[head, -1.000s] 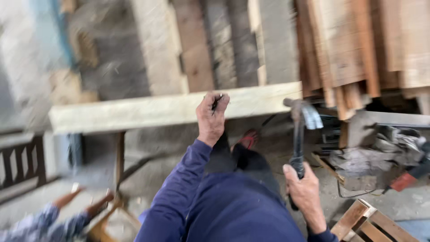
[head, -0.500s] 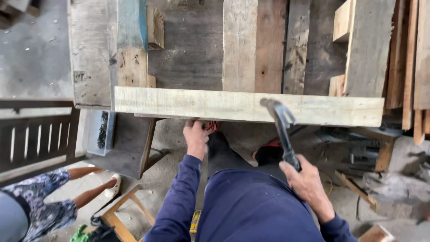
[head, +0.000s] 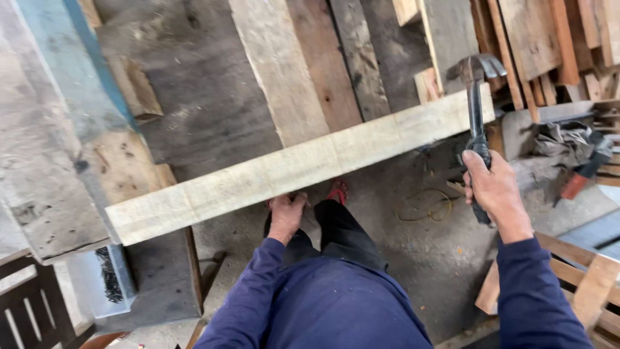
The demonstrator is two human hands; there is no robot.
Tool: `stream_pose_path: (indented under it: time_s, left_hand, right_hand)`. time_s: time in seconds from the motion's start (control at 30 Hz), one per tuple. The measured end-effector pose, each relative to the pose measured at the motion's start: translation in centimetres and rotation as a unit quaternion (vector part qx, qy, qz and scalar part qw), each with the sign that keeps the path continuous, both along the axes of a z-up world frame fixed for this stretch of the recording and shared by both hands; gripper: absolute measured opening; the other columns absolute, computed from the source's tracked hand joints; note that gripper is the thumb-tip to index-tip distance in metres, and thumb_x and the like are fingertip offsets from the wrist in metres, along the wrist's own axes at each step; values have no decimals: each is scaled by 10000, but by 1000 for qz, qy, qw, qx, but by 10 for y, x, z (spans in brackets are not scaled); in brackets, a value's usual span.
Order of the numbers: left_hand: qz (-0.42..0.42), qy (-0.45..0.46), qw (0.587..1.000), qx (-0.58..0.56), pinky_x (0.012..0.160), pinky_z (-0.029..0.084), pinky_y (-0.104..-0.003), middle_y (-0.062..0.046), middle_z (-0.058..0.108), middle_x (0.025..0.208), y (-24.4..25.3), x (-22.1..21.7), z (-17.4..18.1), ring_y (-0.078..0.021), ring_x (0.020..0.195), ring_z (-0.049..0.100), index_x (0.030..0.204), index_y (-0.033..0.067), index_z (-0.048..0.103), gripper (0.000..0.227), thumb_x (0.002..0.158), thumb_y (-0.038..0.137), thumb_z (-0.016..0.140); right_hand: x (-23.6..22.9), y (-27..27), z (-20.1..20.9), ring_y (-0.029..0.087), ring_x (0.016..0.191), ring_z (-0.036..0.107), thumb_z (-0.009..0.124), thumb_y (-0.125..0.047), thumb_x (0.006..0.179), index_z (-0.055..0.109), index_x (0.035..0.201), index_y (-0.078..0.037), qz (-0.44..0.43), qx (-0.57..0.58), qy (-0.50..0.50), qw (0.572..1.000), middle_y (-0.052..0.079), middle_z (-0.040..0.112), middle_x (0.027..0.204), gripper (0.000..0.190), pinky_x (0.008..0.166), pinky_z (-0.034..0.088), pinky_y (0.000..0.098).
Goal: The person arranges several wooden planks on a workbench, aligns them, and uses a hammer to drive nails into the planks to secure them together. The person repeatedly picks up nails from a container and hammers them into the wood.
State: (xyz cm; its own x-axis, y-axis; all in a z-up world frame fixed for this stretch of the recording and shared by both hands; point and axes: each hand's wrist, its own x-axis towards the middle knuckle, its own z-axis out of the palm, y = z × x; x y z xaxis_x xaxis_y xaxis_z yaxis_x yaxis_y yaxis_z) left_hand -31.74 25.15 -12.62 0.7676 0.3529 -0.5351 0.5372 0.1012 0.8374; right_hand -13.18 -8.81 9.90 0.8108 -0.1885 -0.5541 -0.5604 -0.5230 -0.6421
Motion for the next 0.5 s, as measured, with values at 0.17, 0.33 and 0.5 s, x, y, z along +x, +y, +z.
stream_pose_path:
  time_s: [0.17,0.33,0.5]
  left_hand:
    - [17,14,1000,22,614,478,-288,-76,708,738,-10,6,20,-139,655,614,940,-54,681,178,953,121,649]
    - [47,-13,998,31,647,522,-300,-59,699,816,-20,15,45,-136,671,644,1151,-41,663,256,927,69,605]
    - [73,-34,996,42,657,525,-316,-58,673,871,-33,16,45,-141,679,638,1284,-28,604,353,938,33,571]
  right_hand:
    - [-1,-44,-20,105,496,510,648,-428,997,527,1028,-69,30,44,-2,999,11,529,661,380,436,442,295]
    - [-5,-68,-16,112,495,519,648,-432,1004,546,1020,-43,92,9,-10,996,29,536,648,402,450,441,301]
    - [11,-63,1,126,523,551,663,-418,991,603,1042,-26,201,-120,-95,968,37,570,638,400,472,440,318]
